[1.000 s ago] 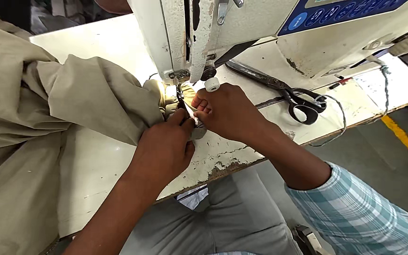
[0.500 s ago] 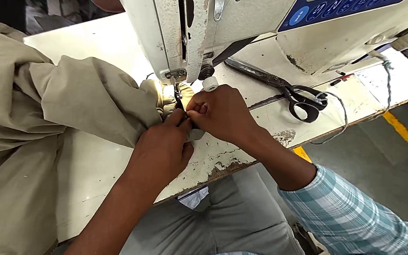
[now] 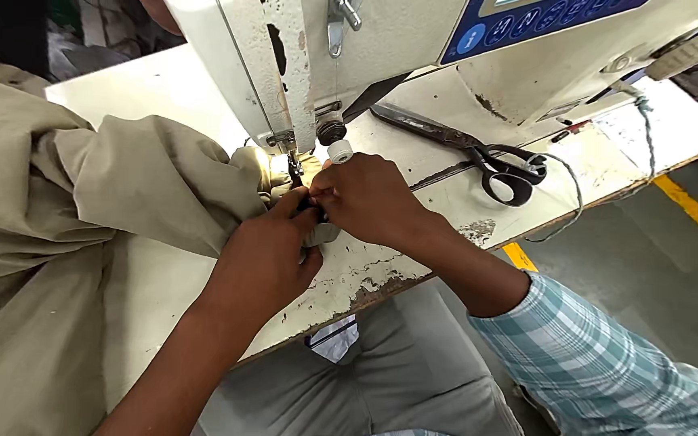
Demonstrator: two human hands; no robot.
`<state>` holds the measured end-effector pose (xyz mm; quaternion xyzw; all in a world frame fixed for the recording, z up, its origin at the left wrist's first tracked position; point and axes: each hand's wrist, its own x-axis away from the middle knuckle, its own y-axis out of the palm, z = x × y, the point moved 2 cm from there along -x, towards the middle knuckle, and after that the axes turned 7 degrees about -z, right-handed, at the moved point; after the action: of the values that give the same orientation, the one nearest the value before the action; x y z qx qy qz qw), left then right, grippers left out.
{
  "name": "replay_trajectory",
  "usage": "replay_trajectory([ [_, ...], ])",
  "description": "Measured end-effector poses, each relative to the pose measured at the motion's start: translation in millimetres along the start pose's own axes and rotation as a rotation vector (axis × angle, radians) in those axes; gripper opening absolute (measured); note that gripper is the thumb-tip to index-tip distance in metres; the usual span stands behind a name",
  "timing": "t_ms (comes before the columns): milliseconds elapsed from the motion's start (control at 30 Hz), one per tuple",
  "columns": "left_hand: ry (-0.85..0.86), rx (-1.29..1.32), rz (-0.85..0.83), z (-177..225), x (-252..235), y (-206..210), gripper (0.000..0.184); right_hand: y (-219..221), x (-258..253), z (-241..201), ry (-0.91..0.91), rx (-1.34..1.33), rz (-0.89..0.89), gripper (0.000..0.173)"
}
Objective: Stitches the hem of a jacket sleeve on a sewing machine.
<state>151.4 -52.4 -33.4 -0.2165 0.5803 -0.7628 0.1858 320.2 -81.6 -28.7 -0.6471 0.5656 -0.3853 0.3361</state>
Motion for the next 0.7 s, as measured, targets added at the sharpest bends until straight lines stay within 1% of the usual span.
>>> replay_trajectory([
  [100,-0.02,-0.035,-0.061,2.8,-2.6,-3.2,0.039,2.7,8.8,13.3,-0.15,-0.045,-0.071,0.024],
  [167,-0.033,-0.043,-0.1,4.0,-4.4,-5.3,0.037,0.1,12.6,29.4,-0.223,-0.182,-0.107,0.029],
  [200,-0.027,-0.042,-0.105,4.1,-4.7,-6.3,0.036,-2.8,12.7,37.5,-0.234,-0.265,-0.076,0.029],
  [267,-0.008,-0.039,-0.087,3.2,-4.0,-6.2,0.039,-6.0,10.2,46.5,-0.231,-0.358,0.113,0.024],
  [333,-0.008,-0.05,-0.087,3.7,-4.1,-5.6,0.04,-5.2,5.4,45.8,-0.226,-0.298,0.265,0.019],
  [400,-0.008,-0.059,-0.093,4.7,-5.0,-5.8,0.04,2.6,0.0,40.9,-0.255,-0.137,0.323,0.019],
  [500,-0.005,-0.067,-0.081,4.2,-4.8,-6.2,0.039,11.8,-5.4,34.9,-0.274,0.101,0.3,0.022],
  [700,0.024,-0.077,-0.065,1.6,-4.2,-5.4,0.04,9.6,-2.6,22.0,-0.22,0.288,0.17,0.026],
])
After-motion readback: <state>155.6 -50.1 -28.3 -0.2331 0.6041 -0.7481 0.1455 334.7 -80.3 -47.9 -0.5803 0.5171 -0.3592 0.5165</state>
